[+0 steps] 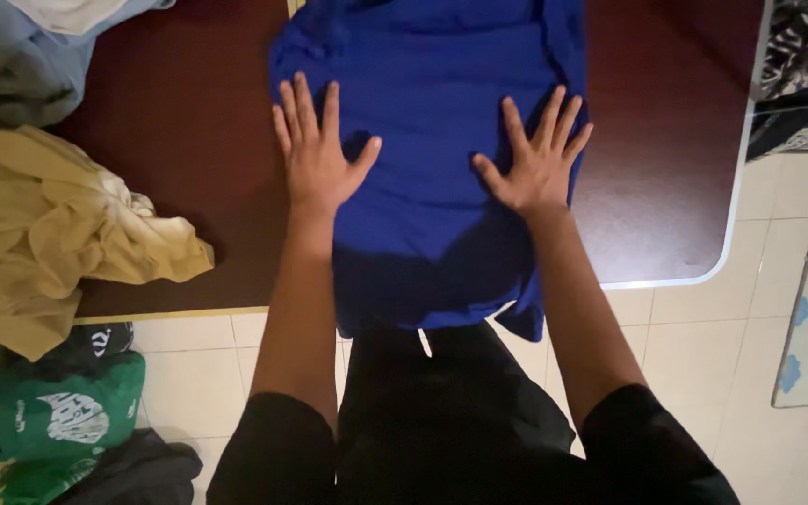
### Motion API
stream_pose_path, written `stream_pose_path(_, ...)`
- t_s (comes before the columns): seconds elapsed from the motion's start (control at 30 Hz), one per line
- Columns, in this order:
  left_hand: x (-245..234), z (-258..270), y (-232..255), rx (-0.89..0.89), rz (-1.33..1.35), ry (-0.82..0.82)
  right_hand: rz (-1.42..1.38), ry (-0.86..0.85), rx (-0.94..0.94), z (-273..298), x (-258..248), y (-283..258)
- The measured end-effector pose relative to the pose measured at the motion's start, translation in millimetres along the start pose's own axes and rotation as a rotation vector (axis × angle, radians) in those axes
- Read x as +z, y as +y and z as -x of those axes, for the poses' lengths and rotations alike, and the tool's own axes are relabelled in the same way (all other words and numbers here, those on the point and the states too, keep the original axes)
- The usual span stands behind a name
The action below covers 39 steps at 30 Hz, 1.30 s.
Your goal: The person folds a blue t-shirt on a brown table. They smooth the shirt, fold the sleeves and sides, and then fold the bottom up. Finally, they place the folded shirt on a metal shelf.
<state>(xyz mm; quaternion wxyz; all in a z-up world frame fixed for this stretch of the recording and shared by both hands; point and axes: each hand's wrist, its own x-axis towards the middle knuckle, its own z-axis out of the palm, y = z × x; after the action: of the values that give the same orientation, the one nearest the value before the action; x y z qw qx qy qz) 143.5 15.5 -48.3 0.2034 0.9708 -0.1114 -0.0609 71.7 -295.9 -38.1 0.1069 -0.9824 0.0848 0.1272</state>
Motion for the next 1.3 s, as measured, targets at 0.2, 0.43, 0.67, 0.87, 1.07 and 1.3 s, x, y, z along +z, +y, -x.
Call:
stream_pose_path(0.2,6.2,12.7,23.3,0.123,-0.172,0.068,0.0,0.152,-0.04,10.5,1.7,-5.0)
stream_pose_path(0.43,15.4,129.5,56.1,0.037,0.0,0.052,-0.02,0.101,-0.033,89.5,35.2,-30.5)
stream_pose_path(0.67,20.2,106.6,38.7,0.056,-0.032,0.042,0.029,-0.035,-0.012,54.7,22.5,-20.9)
stream_pose_path(0.87,15.3,55.1,23.9,0.091,0.0,0.088,0.035,-0.063,-0.055,-9.5,3.1,-27.4)
stream_pose_path(1.07,11.3,17.1,25.8,0.083,-0.017,0.113,0.014,0.076,-0.199,-32.6,-4.4,-27.0)
stream_pose_path(1.3,14.3,122.3,58.7,-0.013,0.039,0.073,-0.041,0.187,-0.136,76.3,29.6,-44.6)
